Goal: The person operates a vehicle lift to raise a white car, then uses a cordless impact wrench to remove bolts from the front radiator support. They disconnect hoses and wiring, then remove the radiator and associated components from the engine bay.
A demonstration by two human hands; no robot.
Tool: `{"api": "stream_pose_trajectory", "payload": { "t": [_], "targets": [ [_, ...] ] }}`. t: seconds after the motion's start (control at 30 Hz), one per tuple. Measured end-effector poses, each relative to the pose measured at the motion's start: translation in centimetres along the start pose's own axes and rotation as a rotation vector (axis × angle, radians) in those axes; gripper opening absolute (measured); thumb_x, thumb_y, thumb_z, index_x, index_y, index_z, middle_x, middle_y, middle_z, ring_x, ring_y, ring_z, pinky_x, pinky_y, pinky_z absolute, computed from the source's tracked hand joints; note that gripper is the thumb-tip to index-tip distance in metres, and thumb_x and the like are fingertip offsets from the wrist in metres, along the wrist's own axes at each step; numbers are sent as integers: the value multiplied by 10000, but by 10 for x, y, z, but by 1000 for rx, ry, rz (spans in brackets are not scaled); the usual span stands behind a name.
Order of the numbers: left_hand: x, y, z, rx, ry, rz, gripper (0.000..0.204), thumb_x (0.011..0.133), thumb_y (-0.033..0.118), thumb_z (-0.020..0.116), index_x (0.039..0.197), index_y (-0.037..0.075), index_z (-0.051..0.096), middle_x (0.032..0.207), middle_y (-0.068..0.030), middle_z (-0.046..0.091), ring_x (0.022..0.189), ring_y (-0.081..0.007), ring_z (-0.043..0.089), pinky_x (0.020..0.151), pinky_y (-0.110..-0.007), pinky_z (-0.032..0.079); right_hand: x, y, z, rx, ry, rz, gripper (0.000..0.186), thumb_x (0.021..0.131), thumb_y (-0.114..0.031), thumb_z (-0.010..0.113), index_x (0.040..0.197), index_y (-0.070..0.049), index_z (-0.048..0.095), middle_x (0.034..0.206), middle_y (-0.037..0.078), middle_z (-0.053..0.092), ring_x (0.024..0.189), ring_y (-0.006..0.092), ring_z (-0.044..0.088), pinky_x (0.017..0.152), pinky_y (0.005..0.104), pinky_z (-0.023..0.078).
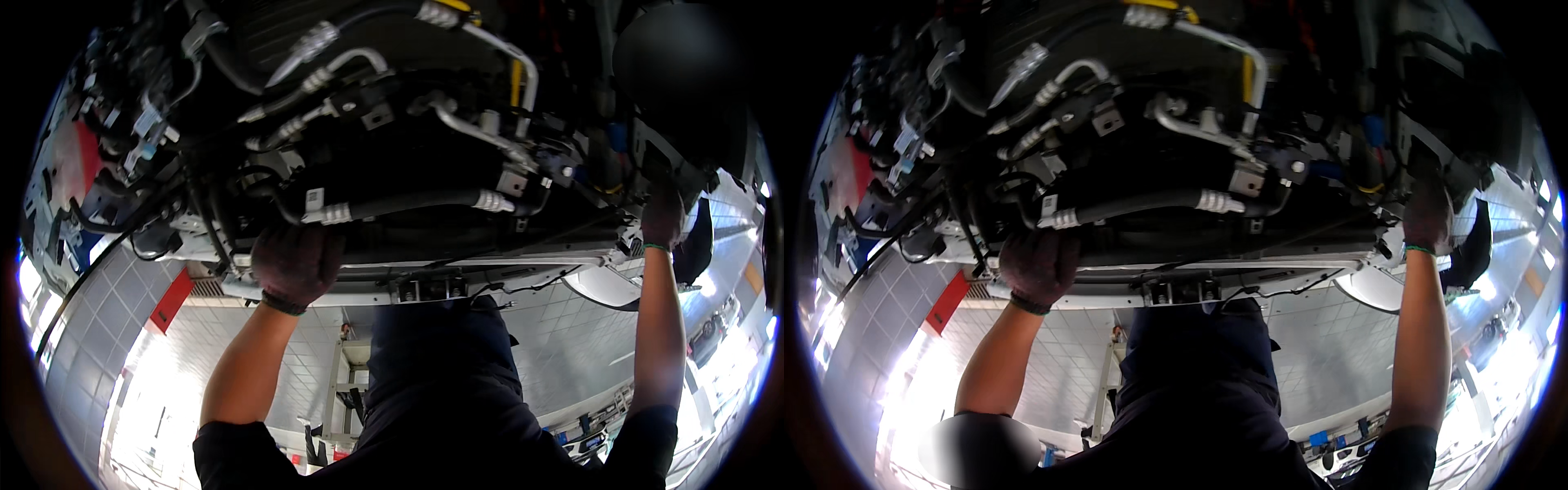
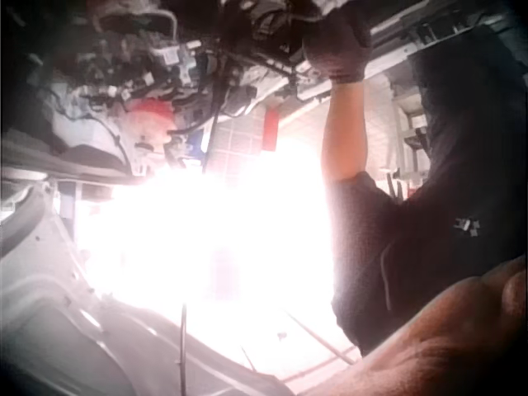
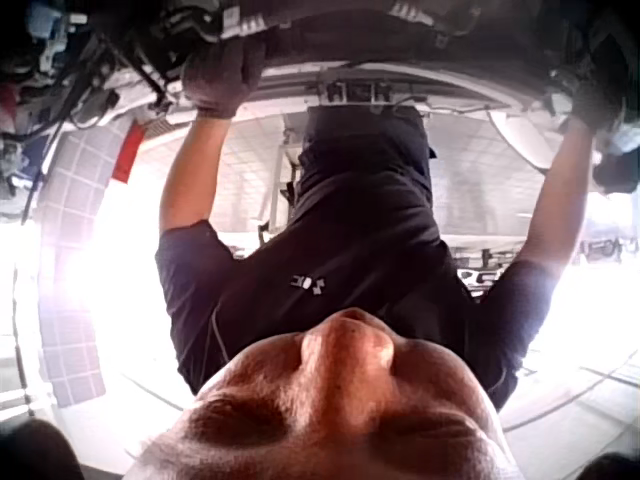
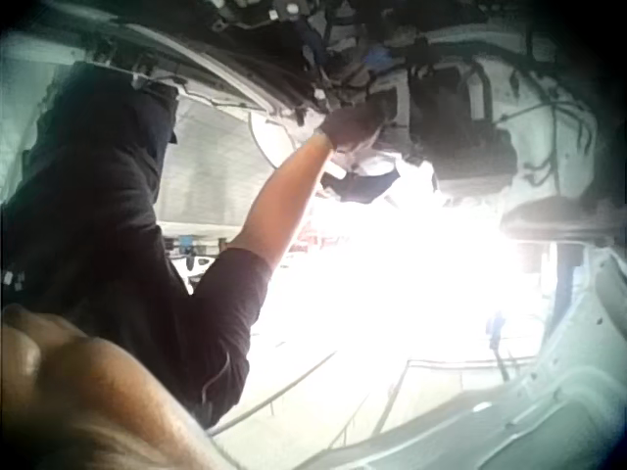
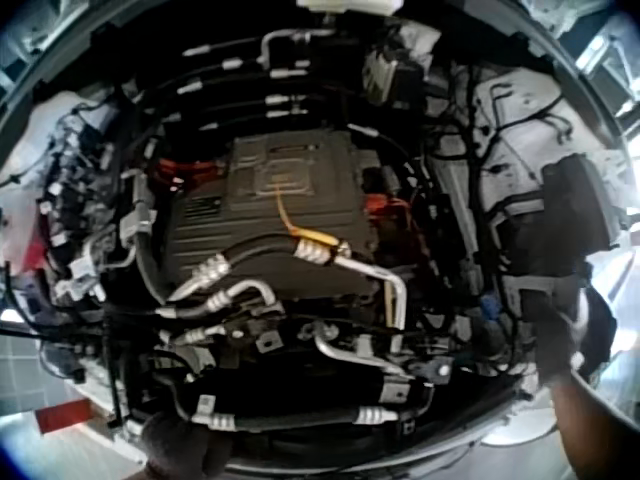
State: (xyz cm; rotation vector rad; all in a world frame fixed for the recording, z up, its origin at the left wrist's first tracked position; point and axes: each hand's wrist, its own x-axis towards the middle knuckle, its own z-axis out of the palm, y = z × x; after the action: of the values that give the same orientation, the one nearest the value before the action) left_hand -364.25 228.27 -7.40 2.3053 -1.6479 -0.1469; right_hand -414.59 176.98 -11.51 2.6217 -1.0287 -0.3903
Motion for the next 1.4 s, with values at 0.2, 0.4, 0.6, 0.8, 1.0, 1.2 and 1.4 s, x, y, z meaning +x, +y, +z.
{"api": "stream_pose_trajectory", "payload": {
  "t": [0.2, 0.4, 0.6, 0.8, 1.0, 1.2, 1.4],
  "targets": [
    [7, 4, 1, -23, -57, 0, 168, 900, 271, 722, 859, 109, 722, 737, -109, 675, 650, -346, 653, 627, -456, 530, 0, -29, -21, 237, 92, 291, 441, 1077, -487, 488, 1232, -180, 765, 1187, 174, 768, 1108, 430, 703, 948, 541, 548],
    [5, 5, 1, -10, -122, -2, 187, 910, 263, 702, 948, 88, 757, 836, -152, 724, 720, -384, 689, 687, -483, 555, 10, -57, -57, 344, 119, 374, 434, 1046, -521, 541, 1202, -195, 780, 1108, 152, 782, 1056, 434, 706, 925, 549, 543],
    [11, 12, -4, 9, -224, -58, 279, 945, 278, 619, 1050, 51, 742, 932, -238, 730, 806, -487, 673, 748, -571, 538, 16, -70, -83, 350, 157, 359, 316, 1005, -442, 605, 1090, -191, 776, 1032, 121, 780, 1007, 403, 708, 916, 535, 529],
    [5, 9, -5, 12, -331, -102, 364, 972, 301, 581, 1138, 26, 751, 1065, -267, 748, 939, -519, 692, 867, -590, 551, 18, -70, -83, 363, 185, 360, 249, 979, -380, 616, 1004, -196, 782, 982, 91, 796, 982, 393, 713, 917, 521, 517],
    [8, 9, -2, 65, -258, -85, 354, 948, 378, 590, 1039, 94, 781, 1005, -229, 747, 890, -478, 693, 817, -568, 554, 20, -73, -90, 378, 219, 367, 198, 940, -330, 666, 950, -161, 770, 962, 101, 790, 956, 379, 717, 895, 529, 528],
    [10, 10, 0, 56, -173, -48, 316, 930, 392, 631, 1007, 123, 779, 927, -196, 750, 795, -456, 703, 766, -562, 567, 18, -69, -83, 362, 224, 366, 175, 922, -304, 677, 956, -159, 770, 950, 101, 783, 953, 387, 714, 892, 527, 533],
    [-1, 3, 2, 75, -251, -47, 335, 945, 423, 636, 975, 112, 757, 875, -187, 726, 790, -448, 685, 771, -570, 540, 18, -66, -72, 311, 235, 362, 213, 963, -361, 652, 1003, -195, 779, 971, 120, 779, 964, 393, 717, 868, 538, 527]
  ]
}}
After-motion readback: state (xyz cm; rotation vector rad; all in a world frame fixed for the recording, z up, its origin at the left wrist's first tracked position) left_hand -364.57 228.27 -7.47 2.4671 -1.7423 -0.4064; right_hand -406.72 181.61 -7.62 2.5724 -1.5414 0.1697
